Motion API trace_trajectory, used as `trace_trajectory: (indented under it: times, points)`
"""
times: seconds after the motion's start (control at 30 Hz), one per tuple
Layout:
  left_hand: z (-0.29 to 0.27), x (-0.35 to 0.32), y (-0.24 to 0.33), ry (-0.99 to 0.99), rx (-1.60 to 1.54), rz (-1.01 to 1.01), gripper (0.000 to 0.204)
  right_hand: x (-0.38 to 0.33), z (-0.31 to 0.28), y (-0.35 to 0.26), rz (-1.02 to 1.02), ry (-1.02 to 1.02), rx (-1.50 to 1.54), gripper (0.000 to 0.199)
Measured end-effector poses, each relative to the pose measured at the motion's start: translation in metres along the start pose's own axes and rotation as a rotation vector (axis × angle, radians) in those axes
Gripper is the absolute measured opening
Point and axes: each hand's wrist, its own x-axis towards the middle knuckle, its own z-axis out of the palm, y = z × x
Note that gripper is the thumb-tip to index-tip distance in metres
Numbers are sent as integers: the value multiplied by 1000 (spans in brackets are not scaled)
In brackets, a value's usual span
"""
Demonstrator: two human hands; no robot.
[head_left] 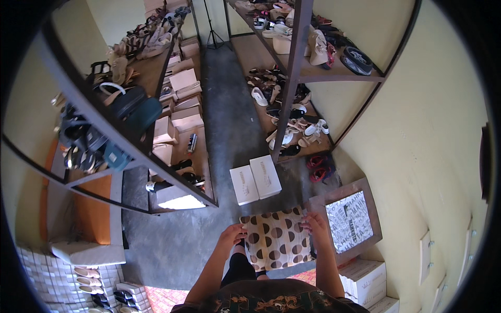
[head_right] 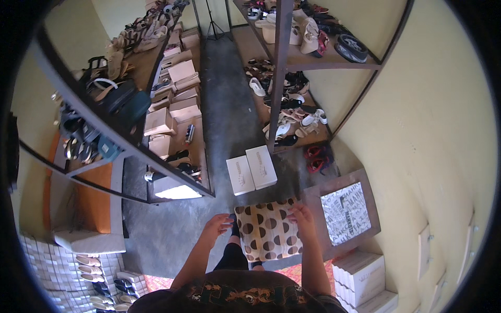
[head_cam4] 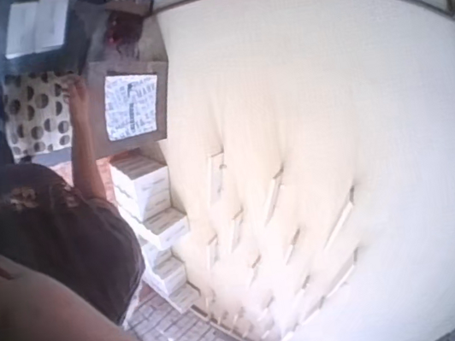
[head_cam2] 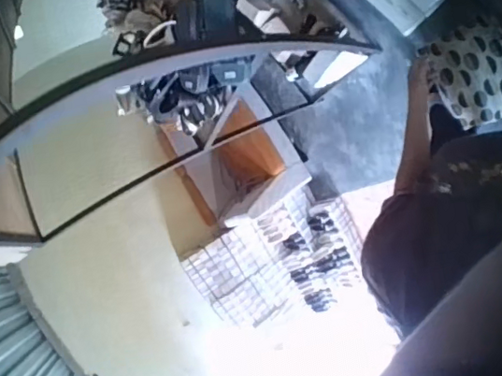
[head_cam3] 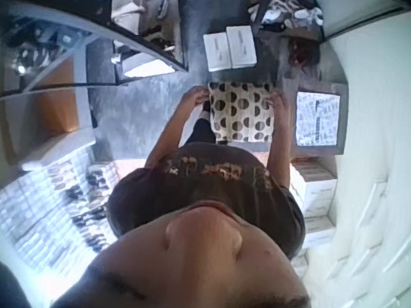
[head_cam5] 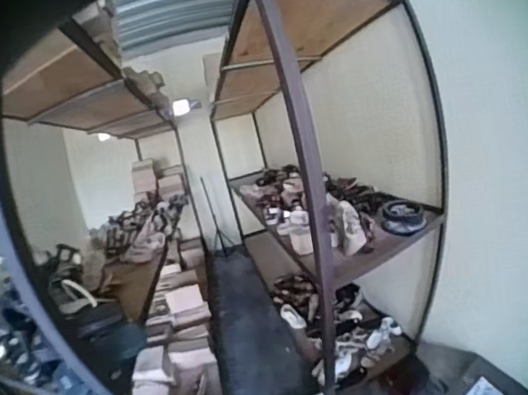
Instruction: The person repeatedly picks up white cardboard boxes from a metal shelving unit and carries them to a wall area. They place the boxes on top of an existing stack on the floor, repeating this process for multiple boxes.
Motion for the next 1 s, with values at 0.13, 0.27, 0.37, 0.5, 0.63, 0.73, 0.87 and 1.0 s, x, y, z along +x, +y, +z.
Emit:
trace_trajectory:
  times: [0.13, 0.27, 0.37, 0.5, 0.63, 0.73, 0.87, 1.0]
  points:
    - [-7, 83, -4, -44, -90, -147, 35, 69, 23, 40, 56, 21, 62, 19]
    - [-23, 192, -16, -72, -9, -323, 38, 152, 40, 85, 204, 102, 116, 25]
    - [-39, 285, -43, 20, 4, -403, 37, 226, 44, 132, 291, 187, 27, 28]
    - [-67, 408, -94, 124, 19, -463, 38, 339, 10, 224, 348, 248, -326, 35]
    - [-68, 505, -127, 116, 16, -455, 44, 436, -28, 293, 176, 240, -703, 46]
    - [-71, 557, -153, 130, 35, -425, 53, 491, -29, 325, 162, 197, -785, 51]
    - [-58, 603, -180, 135, 15, -430, 72, 536, -42, 356, 254, 130, -1042, 59]
    - [-31, 623, -195, 132, 12, -405, 74, 572, -59, 380, 399, 41, -859, 65]
